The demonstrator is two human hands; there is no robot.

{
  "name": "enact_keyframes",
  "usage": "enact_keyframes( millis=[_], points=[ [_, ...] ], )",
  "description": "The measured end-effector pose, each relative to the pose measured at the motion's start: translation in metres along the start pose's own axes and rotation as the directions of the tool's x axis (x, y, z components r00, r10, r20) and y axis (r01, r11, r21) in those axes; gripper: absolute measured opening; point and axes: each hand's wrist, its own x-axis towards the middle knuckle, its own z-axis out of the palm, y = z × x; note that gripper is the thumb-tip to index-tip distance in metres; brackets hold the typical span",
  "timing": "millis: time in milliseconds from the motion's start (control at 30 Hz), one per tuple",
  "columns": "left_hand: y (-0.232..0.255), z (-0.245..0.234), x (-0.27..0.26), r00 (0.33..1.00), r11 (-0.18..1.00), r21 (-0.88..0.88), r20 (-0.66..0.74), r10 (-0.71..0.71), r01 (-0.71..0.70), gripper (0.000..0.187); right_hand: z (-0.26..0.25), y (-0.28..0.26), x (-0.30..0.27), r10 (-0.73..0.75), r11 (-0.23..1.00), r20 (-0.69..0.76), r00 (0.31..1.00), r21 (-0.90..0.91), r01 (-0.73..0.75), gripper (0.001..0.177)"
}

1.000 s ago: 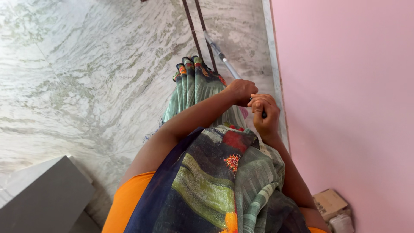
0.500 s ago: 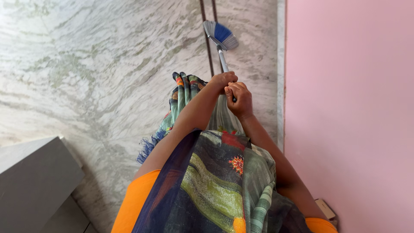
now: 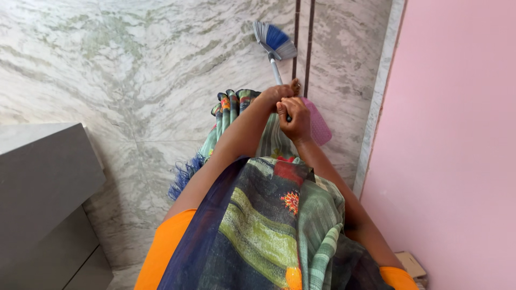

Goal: The person sweeps the floor using a broom, moving dust and debris across the marble surface and near the walls.

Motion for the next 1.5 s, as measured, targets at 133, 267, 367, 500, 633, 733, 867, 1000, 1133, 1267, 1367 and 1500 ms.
enact_keyframes(
  millis=[133,267,367,500,633,733,867,1000,1133,1267,1367,1500],
  points=[
    [0.030,-0.021,-0.058,0.960,0.818,-0.524,-0.009,-0.281,0.235,0.027,0.008,-0.019,-0.019,-0.062,0.998,0.009,0.998,0.011,0.062,0.025],
    [0.055,-0.060,-0.083,0.959,0.828,-0.515,-0.040,-0.281,0.221,0.027,-0.015,-0.037,-0.026,-0.031,0.996,0.009,0.999,0.085,0.030,0.025],
    [0.084,-0.094,-0.097,0.915,0.773,-0.591,-0.140,-0.378,0.229,0.025,-0.050,-0.056,-0.027,-0.064,0.993,-0.002,0.998,0.100,0.063,0.028],
    [0.106,-0.128,-0.093,0.866,0.763,-0.623,-0.272,-0.420,0.174,0.024,-0.089,-0.076,-0.023,-0.131,0.990,-0.028,0.991,0.050,0.132,0.031],
    [0.081,-0.135,-0.051,0.824,0.797,-0.594,-0.397,-0.405,0.105,0.019,-0.101,-0.061,0.005,-0.191,0.981,-0.025,0.981,-0.048,0.189,0.026],
    [0.036,-0.123,0.000,0.846,0.769,-0.634,-0.366,-0.389,0.080,0.018,-0.097,-0.029,0.036,-0.182,0.980,-0.003,0.983,-0.089,0.181,0.022],
    [-0.012,-0.091,0.050,0.793,0.737,-0.672,-0.415,-0.446,0.063,0.014,-0.083,0.012,0.072,-0.146,0.984,0.042,0.988,-0.099,0.149,0.021],
    [-0.038,-0.063,0.059,0.770,0.662,-0.736,-0.336,-0.542,0.144,0.008,-0.067,0.039,0.095,-0.151,0.985,0.145,0.978,-0.058,0.161,0.021],
    [-0.032,-0.046,0.030,0.781,0.647,-0.733,-0.271,-0.562,0.212,0.012,-0.050,0.038,0.093,-0.123,0.991,0.239,0.963,-0.017,0.131,0.020],
    [-0.019,-0.041,0.004,0.814,0.646,-0.700,-0.161,-0.558,0.304,0.024,-0.041,0.026,0.084,-0.159,0.986,0.288,0.944,0.001,0.166,0.019],
    [-0.010,-0.037,-0.014,0.834,0.773,-0.593,-0.294,-0.467,0.224,0.036,-0.036,0.014,0.070,-0.160,0.987,0.291,0.943,0.028,0.159,0.019],
    [0.008,-0.055,-0.051,0.875,0.730,-0.588,-0.076,-0.478,0.348,0.039,-0.027,-0.001,0.055,-0.170,0.985,0.294,0.941,0.055,0.161,0.019]
  ],
)
